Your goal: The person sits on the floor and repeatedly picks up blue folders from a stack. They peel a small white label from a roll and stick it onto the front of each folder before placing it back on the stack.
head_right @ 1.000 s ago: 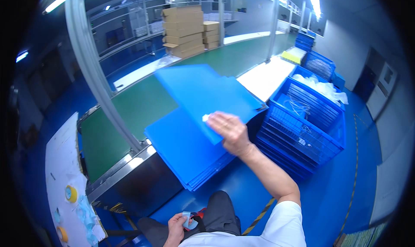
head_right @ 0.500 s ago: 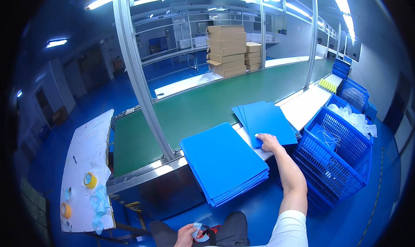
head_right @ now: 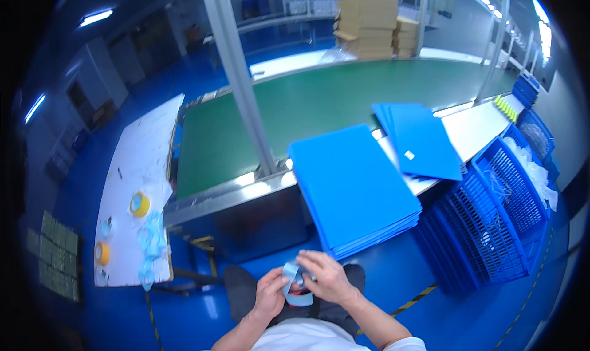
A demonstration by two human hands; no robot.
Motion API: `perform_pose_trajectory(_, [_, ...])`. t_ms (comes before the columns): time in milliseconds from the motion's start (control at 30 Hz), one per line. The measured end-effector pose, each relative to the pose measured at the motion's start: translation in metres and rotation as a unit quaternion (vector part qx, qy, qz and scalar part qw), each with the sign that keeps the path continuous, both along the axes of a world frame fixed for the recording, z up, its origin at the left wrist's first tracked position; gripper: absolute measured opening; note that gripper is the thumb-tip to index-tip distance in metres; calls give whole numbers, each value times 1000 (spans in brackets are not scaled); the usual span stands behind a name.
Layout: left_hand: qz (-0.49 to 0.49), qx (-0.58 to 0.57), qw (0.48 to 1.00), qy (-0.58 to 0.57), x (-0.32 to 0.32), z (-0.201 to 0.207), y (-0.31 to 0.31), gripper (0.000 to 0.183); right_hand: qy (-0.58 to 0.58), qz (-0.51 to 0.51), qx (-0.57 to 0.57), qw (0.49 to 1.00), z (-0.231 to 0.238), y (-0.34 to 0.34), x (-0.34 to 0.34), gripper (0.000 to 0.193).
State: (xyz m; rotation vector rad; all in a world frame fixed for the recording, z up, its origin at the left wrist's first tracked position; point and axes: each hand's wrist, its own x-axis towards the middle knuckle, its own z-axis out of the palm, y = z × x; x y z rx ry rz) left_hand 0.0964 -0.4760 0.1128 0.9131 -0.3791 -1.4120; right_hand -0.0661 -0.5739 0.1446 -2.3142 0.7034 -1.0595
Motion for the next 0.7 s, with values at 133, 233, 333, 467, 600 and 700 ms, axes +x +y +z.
perform_pose_trajectory(133, [-18,-28,999,23,9,-5,14,29,-31,3,0,1000,-8,5,23,38])
perform_pose_trajectory(233, [-11,-37,999,17,11,-7,25,30,-56,25,-8,998,-20,4,29,23])
perform_pose_trajectory(333, [-23,-43,999,22,18,-9,31,31,-60,25,-32,997,-25,7,34,20])
perform_pose_trajectory(467, [-39,-47,998,25,17,3,33,28,-35,29,-98,994,-20,9,38,19])
perform_pose_trajectory(600, [-40,-39,997,-57,17,-14,34,24,-28,44,-110,993,-23,13,37,25])
perform_pose_trajectory(700, [-30,-25,996,-78,18,-16,35,22,-11,67,-69,995,-22,13,34,24])
